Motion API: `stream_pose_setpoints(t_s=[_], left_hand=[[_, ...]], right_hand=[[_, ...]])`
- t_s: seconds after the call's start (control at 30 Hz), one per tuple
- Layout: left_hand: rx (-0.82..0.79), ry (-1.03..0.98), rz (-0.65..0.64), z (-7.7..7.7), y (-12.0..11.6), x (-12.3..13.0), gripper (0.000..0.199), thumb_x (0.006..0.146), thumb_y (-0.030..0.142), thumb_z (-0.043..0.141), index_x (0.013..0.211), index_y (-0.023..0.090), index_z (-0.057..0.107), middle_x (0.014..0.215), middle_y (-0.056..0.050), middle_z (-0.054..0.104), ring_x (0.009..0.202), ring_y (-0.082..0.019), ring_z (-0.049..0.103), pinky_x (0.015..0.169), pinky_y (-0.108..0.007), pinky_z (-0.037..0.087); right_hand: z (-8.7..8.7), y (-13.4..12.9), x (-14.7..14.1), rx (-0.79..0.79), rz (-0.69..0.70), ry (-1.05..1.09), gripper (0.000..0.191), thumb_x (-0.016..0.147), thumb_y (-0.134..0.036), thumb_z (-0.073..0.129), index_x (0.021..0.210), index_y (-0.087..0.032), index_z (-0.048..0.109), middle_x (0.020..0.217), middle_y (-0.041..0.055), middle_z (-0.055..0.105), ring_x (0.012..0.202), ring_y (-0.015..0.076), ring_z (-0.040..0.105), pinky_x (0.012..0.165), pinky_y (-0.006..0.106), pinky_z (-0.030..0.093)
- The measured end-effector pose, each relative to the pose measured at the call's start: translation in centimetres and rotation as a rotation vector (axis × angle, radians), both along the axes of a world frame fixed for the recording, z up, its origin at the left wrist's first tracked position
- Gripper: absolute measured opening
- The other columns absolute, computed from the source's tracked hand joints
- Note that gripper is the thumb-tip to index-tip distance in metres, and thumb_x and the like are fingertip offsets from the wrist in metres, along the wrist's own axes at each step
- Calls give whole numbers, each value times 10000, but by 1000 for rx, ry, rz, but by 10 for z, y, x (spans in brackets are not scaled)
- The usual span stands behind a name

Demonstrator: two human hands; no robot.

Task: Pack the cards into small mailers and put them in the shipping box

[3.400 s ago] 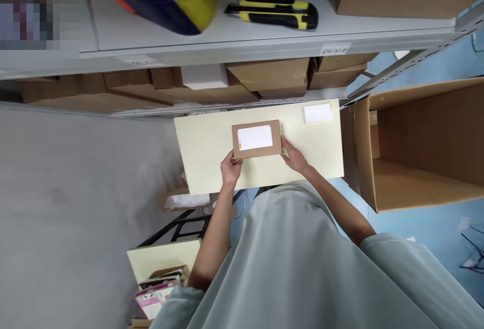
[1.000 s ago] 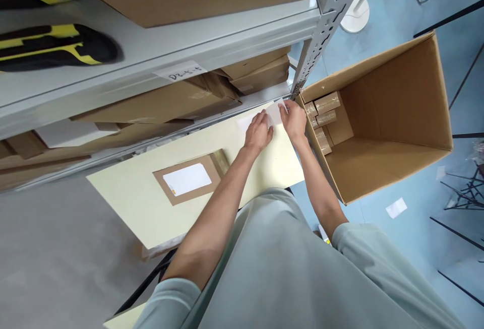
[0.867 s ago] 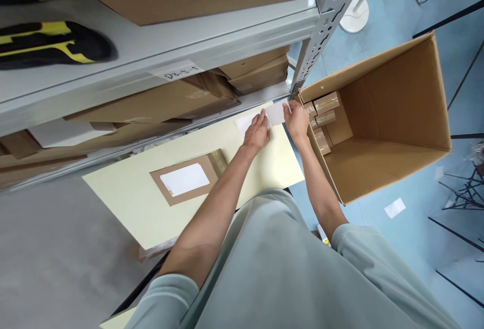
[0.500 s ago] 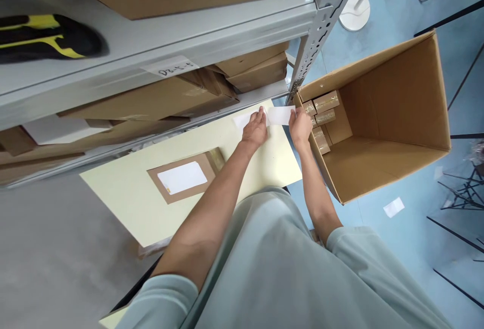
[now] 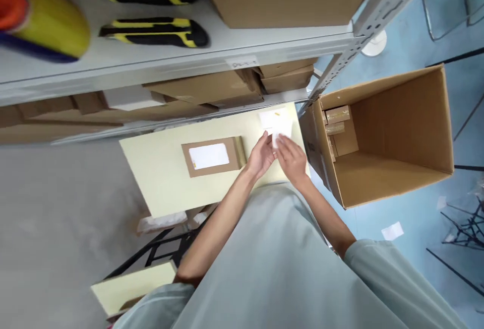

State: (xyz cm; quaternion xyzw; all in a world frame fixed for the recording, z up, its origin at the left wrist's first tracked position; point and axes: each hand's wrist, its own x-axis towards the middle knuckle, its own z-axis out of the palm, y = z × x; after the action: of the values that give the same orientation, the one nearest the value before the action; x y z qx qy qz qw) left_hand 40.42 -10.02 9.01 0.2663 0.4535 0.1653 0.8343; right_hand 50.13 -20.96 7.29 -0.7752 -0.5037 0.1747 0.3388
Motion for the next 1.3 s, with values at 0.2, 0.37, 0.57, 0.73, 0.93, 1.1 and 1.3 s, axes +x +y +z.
stream_pose_setpoints(t_s=[0.2,0.37,0.57,0.73,0.93,1.1,1.3], left_hand=[[41,141,259,40,-25,-107,480,669,449,1043,965,148,814,936,-93,831,880,-219,787,776,-286,633],[162,315,138,60,-31,-168,680,661,721,986,986,138,854,972,-119,855,968,-317,818,911,-443,685],[163,330,-17,86,-34,-199,710,679,776,956,1000,149,867,867,-105,847,851,-316,843,866,-466,721],[207,155,45,112,-34,-215,603,733,636,990,1088,165,866,1002,-135,864,1033,-355,854,1012,-493,693],[331,136,63,144,-28,-244,472,713,544,1024,972,177,881,929,-122,852,1011,-370,851,1004,-516,688],[438,143,31,151,-14,-273,445,631,519,1067,862,192,873,879,-93,832,920,-330,834,919,-459,706],[524,115,-4,149,6,-315,504,634,610,1040,857,194,864,867,-73,825,861,-284,815,850,-407,710]], right_hand=[[10,-13,-73,72,460,245,369,1081,-371,712,1425,-253,776,1659,139,619,1639,319,492,1344,567,463],[30,-8,-83,-83,516,688,504,1103,-532,652,1538,-286,718,1736,112,540,1670,316,446,1363,528,417],[56,23,-82,-257,644,987,690,1050,-706,648,1578,-264,691,1569,60,714,1517,312,631,1322,464,466],[84,37,-94,-217,635,951,769,1098,-681,573,1750,-296,444,1682,43,612,1367,269,702,1214,406,555],[130,35,-126,-166,600,793,727,1145,-632,508,1788,-331,350,1617,44,665,1183,234,745,1070,386,639],[150,37,-164,-111,500,688,706,1109,-636,588,1745,-368,437,1579,25,698,1060,223,772,988,378,683],[165,48,-212,-84,441,592,680,1110,-597,597,1721,-322,484,1668,48,618,1061,197,751,954,326,679]])
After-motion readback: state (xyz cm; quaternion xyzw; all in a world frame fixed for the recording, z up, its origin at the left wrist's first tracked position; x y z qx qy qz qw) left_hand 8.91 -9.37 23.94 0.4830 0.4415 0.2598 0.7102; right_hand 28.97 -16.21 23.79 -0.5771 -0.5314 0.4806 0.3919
